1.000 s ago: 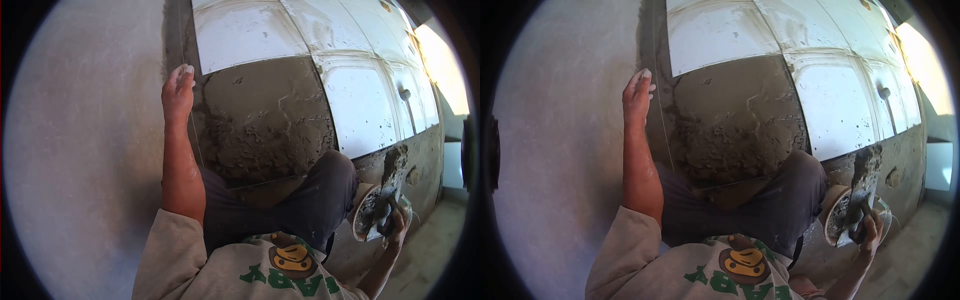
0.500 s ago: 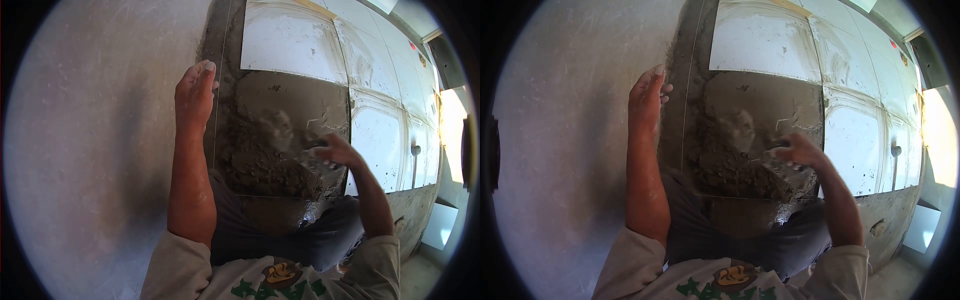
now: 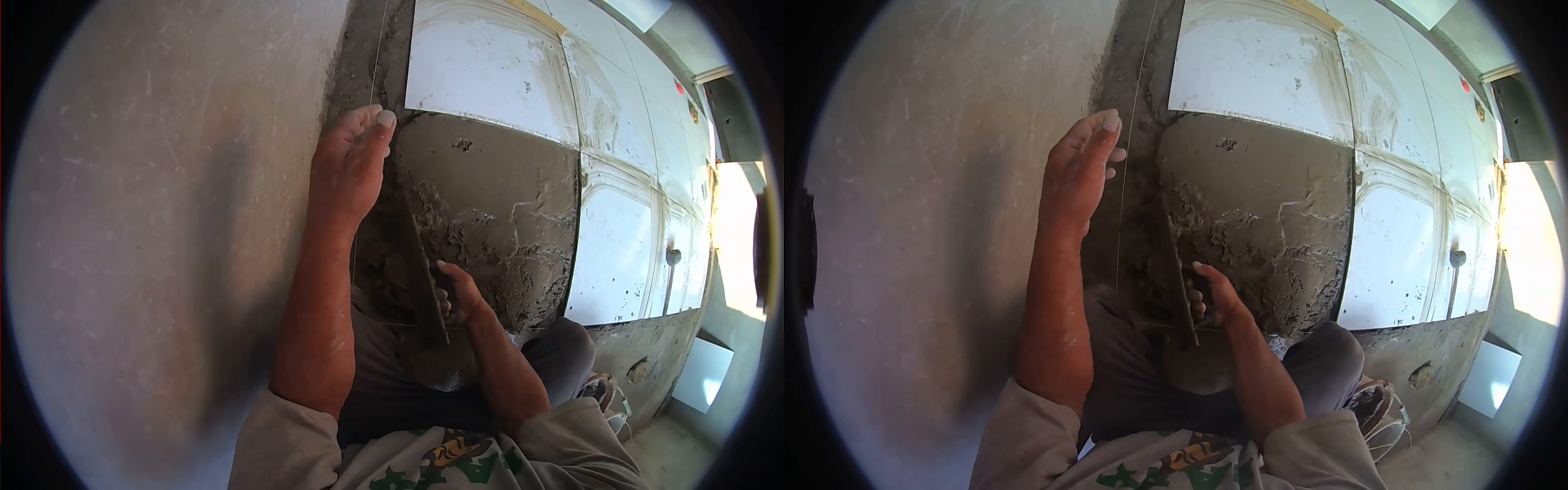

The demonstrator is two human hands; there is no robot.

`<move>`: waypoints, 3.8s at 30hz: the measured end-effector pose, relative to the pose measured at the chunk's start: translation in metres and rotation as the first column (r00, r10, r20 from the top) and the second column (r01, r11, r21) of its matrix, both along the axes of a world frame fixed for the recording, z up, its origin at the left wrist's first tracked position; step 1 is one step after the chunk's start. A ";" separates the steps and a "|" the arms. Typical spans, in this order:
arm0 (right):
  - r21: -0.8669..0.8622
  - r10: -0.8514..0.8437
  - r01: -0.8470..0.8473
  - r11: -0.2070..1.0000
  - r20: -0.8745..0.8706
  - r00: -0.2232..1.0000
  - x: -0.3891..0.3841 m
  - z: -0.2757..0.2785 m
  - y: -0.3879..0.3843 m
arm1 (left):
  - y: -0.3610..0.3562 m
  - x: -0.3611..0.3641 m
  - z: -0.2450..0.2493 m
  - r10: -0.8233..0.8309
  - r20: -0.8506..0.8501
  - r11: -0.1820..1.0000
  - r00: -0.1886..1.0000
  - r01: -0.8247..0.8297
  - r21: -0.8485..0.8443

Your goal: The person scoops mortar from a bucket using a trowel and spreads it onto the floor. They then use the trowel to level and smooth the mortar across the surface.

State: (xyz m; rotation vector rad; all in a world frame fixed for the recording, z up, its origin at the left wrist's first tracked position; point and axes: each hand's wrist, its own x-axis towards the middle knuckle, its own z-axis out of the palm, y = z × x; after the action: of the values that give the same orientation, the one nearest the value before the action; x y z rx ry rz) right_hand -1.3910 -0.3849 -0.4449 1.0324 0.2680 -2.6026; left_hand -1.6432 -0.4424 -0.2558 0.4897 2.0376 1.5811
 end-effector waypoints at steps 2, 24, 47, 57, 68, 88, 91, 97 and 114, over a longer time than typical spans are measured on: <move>0.087 0.055 -0.062 0.994 0.086 0.995 -0.003 0.024 0.008 | 0.001 -0.005 0.000 0.000 0.003 1.000 1.000 0.000 -0.009; 0.629 0.530 -0.340 -0.699 0.775 0.346 -0.026 0.011 0.058 | 0.013 0.018 0.003 -0.072 -0.002 0.997 0.997 0.072 0.030; 0.702 0.271 -0.355 -0.617 0.614 0.742 -0.062 -0.012 0.054 | 0.015 0.037 0.016 -0.089 0.058 0.996 0.994 0.089 0.006; 0.640 -0.208 -0.654 -0.404 0.632 0.747 -0.072 -0.013 0.127 | 0.022 0.047 0.019 -0.080 0.080 0.997 0.994 0.079 0.017; 0.600 -0.493 -0.789 -0.132 0.651 0.578 0.018 -0.018 0.125 | 0.010 0.036 0.023 0.043 0.065 0.998 0.997 -0.046 0.047; 0.572 -0.426 -0.815 -0.092 0.717 0.551 0.088 0.005 0.165 | 0.081 0.101 0.014 -0.227 0.086 0.973 0.970 0.230 -0.028; 0.601 -0.494 -0.798 0.049 0.709 0.503 0.115 -0.004 0.145 | 0.096 0.111 0.011 -0.238 0.103 0.971 0.966 0.239 0.002; 0.651 -0.467 -0.729 0.212 0.723 0.509 0.139 0.003 0.090 | 0.133 0.138 -0.009 -0.359 0.133 0.933 0.924 0.359 0.025; 0.574 -0.653 -0.797 0.187 0.679 0.336 0.390 0.383 0.052 | 0.199 0.207 -0.086 -0.647 0.333 0.722 0.686 0.691 -0.021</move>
State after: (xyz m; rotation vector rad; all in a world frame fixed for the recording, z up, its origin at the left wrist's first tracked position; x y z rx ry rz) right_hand -1.0009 -0.3331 -0.0621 2.5781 1.7864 -0.6166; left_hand -1.4365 -0.2436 -0.3416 0.7775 1.4622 0.9669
